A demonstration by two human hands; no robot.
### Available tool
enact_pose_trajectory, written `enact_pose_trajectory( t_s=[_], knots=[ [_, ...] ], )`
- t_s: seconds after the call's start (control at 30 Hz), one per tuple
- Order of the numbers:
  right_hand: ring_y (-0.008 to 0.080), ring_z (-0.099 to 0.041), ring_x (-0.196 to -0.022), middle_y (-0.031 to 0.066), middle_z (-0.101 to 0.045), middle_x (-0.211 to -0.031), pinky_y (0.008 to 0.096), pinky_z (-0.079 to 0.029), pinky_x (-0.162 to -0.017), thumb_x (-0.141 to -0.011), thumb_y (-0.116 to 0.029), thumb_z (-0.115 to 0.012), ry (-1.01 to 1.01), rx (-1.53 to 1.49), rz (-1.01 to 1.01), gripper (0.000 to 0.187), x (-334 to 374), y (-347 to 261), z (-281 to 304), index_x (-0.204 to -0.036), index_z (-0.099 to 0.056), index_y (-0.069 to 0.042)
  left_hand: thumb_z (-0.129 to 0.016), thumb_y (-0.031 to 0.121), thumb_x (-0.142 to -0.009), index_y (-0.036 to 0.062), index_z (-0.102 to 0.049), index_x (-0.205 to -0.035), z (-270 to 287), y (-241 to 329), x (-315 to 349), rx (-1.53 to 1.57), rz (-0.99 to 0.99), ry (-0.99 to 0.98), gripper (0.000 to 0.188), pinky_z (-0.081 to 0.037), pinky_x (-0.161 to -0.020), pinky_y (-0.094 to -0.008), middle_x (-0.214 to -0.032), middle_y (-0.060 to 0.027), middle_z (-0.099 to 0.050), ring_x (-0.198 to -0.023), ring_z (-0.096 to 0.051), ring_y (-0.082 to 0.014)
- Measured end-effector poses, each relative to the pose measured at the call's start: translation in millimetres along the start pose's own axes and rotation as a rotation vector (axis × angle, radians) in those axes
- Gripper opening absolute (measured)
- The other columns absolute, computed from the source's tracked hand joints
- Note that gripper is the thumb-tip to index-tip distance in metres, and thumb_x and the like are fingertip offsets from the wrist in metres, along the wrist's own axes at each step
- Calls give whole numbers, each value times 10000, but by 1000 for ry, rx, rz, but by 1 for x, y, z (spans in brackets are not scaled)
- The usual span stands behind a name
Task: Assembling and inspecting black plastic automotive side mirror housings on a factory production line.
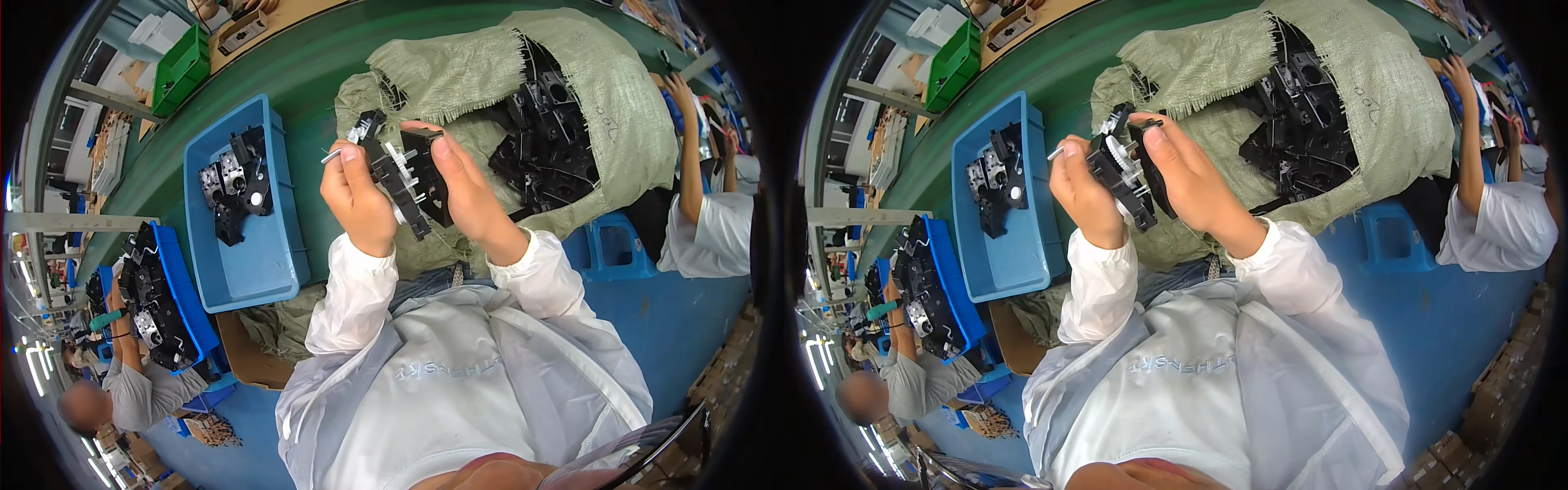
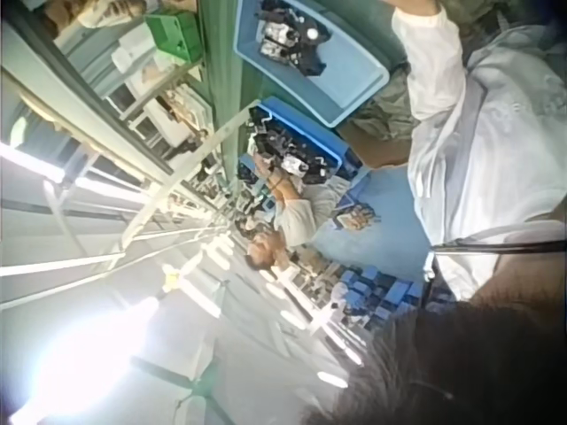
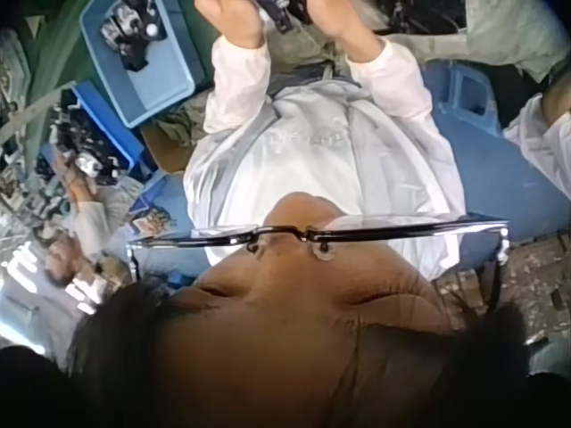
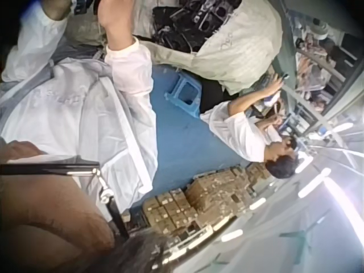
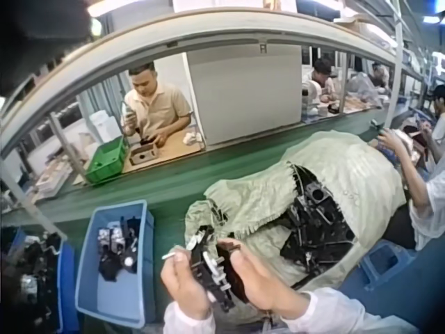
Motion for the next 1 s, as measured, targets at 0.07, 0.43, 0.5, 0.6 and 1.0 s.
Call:
enact_pose_trajectory(
  t_s=[0.07,0.43,0.5,0.6,1.0],
  knots=[
    [174,-580,-1085,120,-630,-1178,300,-430,-975,-1073,-411,-378,-2,24,12,514,-1,-1,-2,-1352,-515,-1,-446,171,-1049,21,-461,-754,-1,2,1,-13,-5,-9,331,-278,-571,-246,-732,23,-425,-658,-340,-47],
    [173,-599,-1042,123,-645,-1135,305,-452,-930,-1071,-422,-382,29,85,28,514,-2,2,-2,-1329,-525,-1,-438,182,-1057,12,-459,-768,-2,6,5,-88,-14,-26,336,-339,-685,-253,-784,-6,-443,-745,-387,-91],
    [170,-598,-1041,120,-644,-1137,303,-451,-930,-1071,-420,-382,21,107,41,512,-3,-1,-5,-1328,-526,-1,-437,178,-1055,10,-460,-768,-3,7,6,-83,-5,-26,334,-341,-688,-255,-786,-8,-447,-747,-389,-93],
    [167,-596,-1043,109,-643,-1140,301,-450,-933,-1072,-415,-383,18,48,11,506,-5,4,-5,-1326,-528,-2,-438,175,-1053,7,-460,-768,2,4,4,-52,-10,-18,332,-348,-694,-257,-784,-13,-453,-751,-395,-98],
    [128,-584,-1035,77,-633,-1139,274,-448,-934,-1080,-402,-379,-13,-105,-73,490,-6,16,-5,-1318,-531,-2,-440,178,-1056,13,-459,-759,4,-2,1,-58,6,-2,341,-344,-698,-255,-772,-5,-439,-749,-392,-94]
  ],
)
Point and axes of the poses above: each hand's wrist, its own x-axis away from the middle knuckle, its own z-axis out of the back of the hand, y = z × x, the point moved 10 cm from there along -x, towards the middle knuckle
